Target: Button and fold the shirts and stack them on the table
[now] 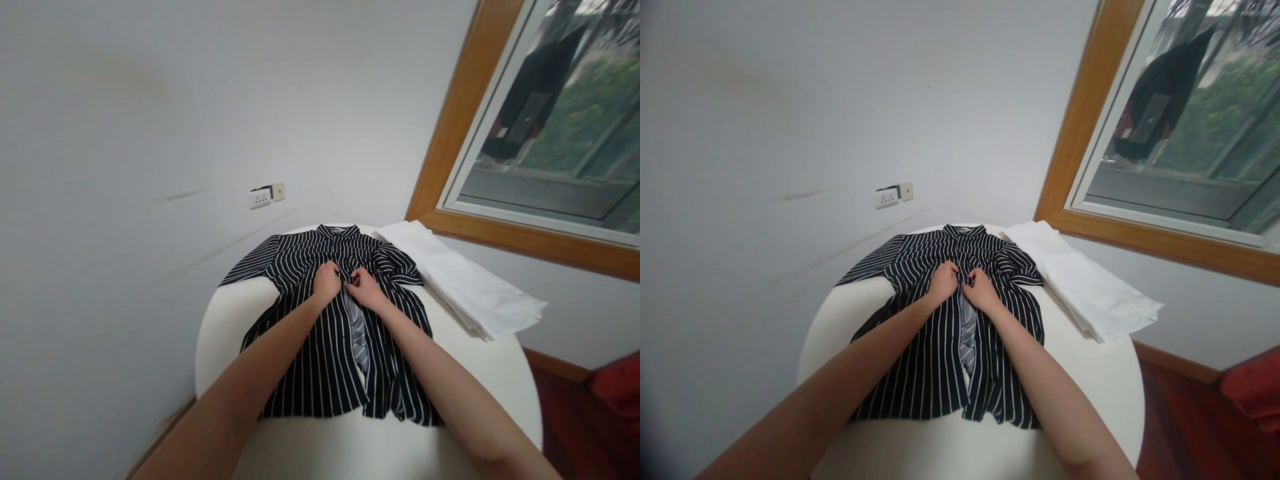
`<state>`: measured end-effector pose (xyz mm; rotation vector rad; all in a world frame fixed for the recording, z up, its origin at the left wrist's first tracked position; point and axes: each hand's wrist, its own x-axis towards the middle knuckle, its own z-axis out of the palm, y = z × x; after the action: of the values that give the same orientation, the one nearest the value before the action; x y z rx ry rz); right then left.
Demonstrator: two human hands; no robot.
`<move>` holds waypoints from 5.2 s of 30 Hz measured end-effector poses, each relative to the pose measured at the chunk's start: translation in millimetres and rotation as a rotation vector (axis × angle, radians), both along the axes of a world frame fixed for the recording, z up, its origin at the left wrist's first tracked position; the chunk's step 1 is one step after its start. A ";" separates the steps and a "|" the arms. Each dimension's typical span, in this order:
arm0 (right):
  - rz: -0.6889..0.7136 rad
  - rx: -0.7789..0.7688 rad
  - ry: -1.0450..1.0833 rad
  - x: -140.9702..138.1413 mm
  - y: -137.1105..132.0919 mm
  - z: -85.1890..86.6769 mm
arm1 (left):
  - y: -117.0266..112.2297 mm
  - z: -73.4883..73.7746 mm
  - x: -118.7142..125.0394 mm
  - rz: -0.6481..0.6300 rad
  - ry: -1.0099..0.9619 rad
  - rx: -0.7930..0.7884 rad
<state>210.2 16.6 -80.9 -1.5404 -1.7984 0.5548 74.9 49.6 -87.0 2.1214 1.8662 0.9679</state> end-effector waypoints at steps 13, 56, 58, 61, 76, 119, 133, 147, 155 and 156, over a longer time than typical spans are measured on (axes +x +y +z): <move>0.053 -0.016 -0.024 19.6 -7.2 -8.1 | -24.5 -20.9 -26.8 -0.198 -0.187 0.114; 0.066 0.133 0.050 -3.6 -6.2 -28.4 | -32.1 -11.3 -33.5 -0.226 0.251 0.048; 0.060 0.130 0.062 -3.6 -6.2 -27.4 | -32.0 -12.1 -33.3 -0.219 0.265 0.050; 0.060 0.134 0.116 -4.5 -6.3 -23.2 | -30.8 -12.6 -33.1 -0.223 0.264 0.051; 0.101 0.047 0.374 -10.9 -11.4 -26.0 | -22.0 -8.4 -37.4 -0.328 0.046 -0.002; 0.099 -0.124 0.535 -16.8 -8.2 -20.9 | -21.0 -13.2 -31.6 -0.345 0.063 -0.024; 0.181 -0.011 0.416 -17.2 -12.8 -22.7 | -22.1 -7.7 -31.0 -0.280 -0.037 -0.060; 0.173 -0.049 0.474 -19.1 -12.6 -19.7 | -20.0 -10.6 -30.7 -0.279 0.011 -0.049; 0.165 0.079 0.144 -16.5 -7.2 -17.7 | -24.2 -15.4 -28.8 -0.316 0.183 0.025; 0.158 0.083 0.147 -16.2 -6.1 -18.2 | -25.5 -15.4 -28.7 -0.303 0.216 0.033</move>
<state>194.0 10.5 -99.1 -1.2757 -1.8162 0.6431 46.2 24.1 -102.5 2.5207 1.5516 0.7321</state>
